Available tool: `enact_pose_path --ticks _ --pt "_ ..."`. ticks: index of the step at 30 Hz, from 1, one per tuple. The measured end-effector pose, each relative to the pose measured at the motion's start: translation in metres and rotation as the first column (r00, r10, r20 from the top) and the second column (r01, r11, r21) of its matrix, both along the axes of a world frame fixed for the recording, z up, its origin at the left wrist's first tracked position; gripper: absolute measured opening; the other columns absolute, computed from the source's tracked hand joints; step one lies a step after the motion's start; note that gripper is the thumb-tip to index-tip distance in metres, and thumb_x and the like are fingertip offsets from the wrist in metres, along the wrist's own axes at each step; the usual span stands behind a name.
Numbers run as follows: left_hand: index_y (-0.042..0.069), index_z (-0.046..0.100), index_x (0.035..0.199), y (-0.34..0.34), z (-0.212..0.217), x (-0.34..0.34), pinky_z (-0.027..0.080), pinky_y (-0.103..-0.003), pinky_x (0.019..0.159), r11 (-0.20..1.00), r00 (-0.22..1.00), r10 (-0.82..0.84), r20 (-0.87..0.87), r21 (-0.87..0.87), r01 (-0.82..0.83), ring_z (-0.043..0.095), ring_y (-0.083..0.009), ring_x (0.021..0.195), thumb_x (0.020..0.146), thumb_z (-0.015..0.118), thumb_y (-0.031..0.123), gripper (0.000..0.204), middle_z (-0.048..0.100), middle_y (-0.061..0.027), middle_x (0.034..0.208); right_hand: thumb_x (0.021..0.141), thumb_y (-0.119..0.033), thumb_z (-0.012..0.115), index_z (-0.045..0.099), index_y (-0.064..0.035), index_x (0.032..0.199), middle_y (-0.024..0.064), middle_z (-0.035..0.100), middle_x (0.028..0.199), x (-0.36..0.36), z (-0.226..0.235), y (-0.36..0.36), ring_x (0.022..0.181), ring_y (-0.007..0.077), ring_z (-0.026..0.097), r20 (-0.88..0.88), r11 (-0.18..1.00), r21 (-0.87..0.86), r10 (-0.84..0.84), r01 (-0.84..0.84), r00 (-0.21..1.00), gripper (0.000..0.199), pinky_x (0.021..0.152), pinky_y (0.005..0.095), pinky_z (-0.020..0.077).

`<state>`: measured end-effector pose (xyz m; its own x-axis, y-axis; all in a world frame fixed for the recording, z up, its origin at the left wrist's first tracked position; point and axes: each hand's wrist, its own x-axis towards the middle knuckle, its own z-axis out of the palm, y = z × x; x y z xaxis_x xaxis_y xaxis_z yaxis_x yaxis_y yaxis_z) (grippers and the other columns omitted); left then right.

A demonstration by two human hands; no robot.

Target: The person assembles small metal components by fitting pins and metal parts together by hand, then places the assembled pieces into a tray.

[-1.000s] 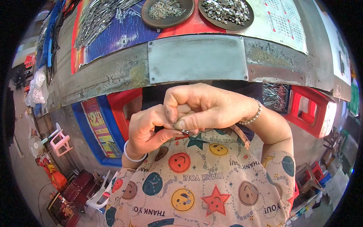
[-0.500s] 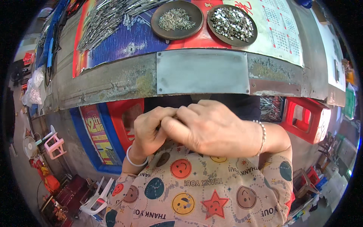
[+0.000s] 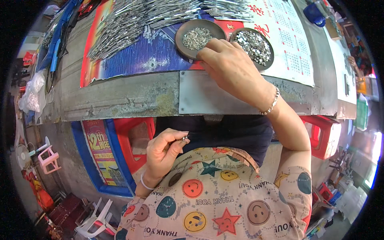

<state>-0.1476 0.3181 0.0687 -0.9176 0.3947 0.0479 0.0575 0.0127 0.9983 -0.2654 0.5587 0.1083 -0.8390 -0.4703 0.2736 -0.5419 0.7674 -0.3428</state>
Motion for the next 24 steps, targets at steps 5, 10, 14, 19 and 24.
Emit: enact_pose_path --ticks 5,10,14,19,24 --pt "-0.004 0.062 0.100 -0.005 -0.002 0.006 0.049 -0.024 0.065 1.000 1.000 0.024 0.009 0.015 -0.024 0.063 -0.0152 0.074 0.083 0.062 -0.009 0.018 0.064 -0.0108 0.087 0.084 -0.007 0.058 0.061 -0.0030 0.096 0.0119 0.059 0.094 0.004 0.003 0.025 0.089 0.0315 0.057 -0.025 0.994 0.036 -0.098 0.099 0.995 0.013 0.081 0.0393 0.0438" --pt "-0.004 0.060 0.102 -0.001 -0.009 0.004 0.046 -0.020 0.061 0.994 0.996 -0.058 0.073 0.101 0.051 0.058 -0.0094 0.071 0.086 0.058 -0.008 0.017 0.063 -0.0094 0.088 0.083 -0.004 0.060 0.061 -0.0039 0.097 0.0131 0.059 0.096 0.025 0.009 0.076 0.088 0.0344 0.057 0.043 0.942 0.033 -0.336 0.335 0.941 0.014 0.078 0.0401 0.0449" --pt "-0.005 0.058 0.105 0.010 -0.007 -0.001 0.044 -0.018 0.058 0.979 0.984 -0.168 0.061 0.131 0.159 0.055 -0.0064 0.069 0.089 0.055 -0.008 0.016 0.062 -0.0092 0.089 0.083 -0.004 0.061 0.061 -0.0035 0.096 0.0122 0.059 0.097 0.037 0.007 0.083 0.091 0.0330 0.058 0.032 0.944 0.015 -0.329 0.329 0.944 0.013 0.080 0.0403 0.0452" --pt "-0.005 0.058 0.106 0.020 0.000 -0.002 0.045 -0.018 0.059 0.974 0.981 -0.193 0.020 0.128 0.189 0.055 -0.0062 0.070 0.089 0.055 -0.008 0.017 0.063 -0.0095 0.090 0.083 -0.009 0.060 0.062 -0.0060 0.096 0.0095 0.058 0.094 0.037 -0.002 0.077 0.092 0.0288 0.056 -0.023 0.962 0.079 -0.260 0.261 0.965 0.013 0.086 0.0389 0.0407" --pt "-0.005 0.058 0.105 0.023 0.001 0.006 0.045 -0.017 0.059 0.980 0.984 -0.171 0.053 0.110 0.165 0.055 -0.0058 0.070 0.090 0.055 -0.007 0.016 0.063 -0.0097 0.090 0.081 -0.011 0.063 0.061 -0.0059 0.093 0.0094 0.055 0.092 0.038 -0.008 0.078 0.092 0.0281 0.054 -0.029 0.960 0.120 -0.250 0.252 0.968 0.013 0.086 0.0387 0.0388"
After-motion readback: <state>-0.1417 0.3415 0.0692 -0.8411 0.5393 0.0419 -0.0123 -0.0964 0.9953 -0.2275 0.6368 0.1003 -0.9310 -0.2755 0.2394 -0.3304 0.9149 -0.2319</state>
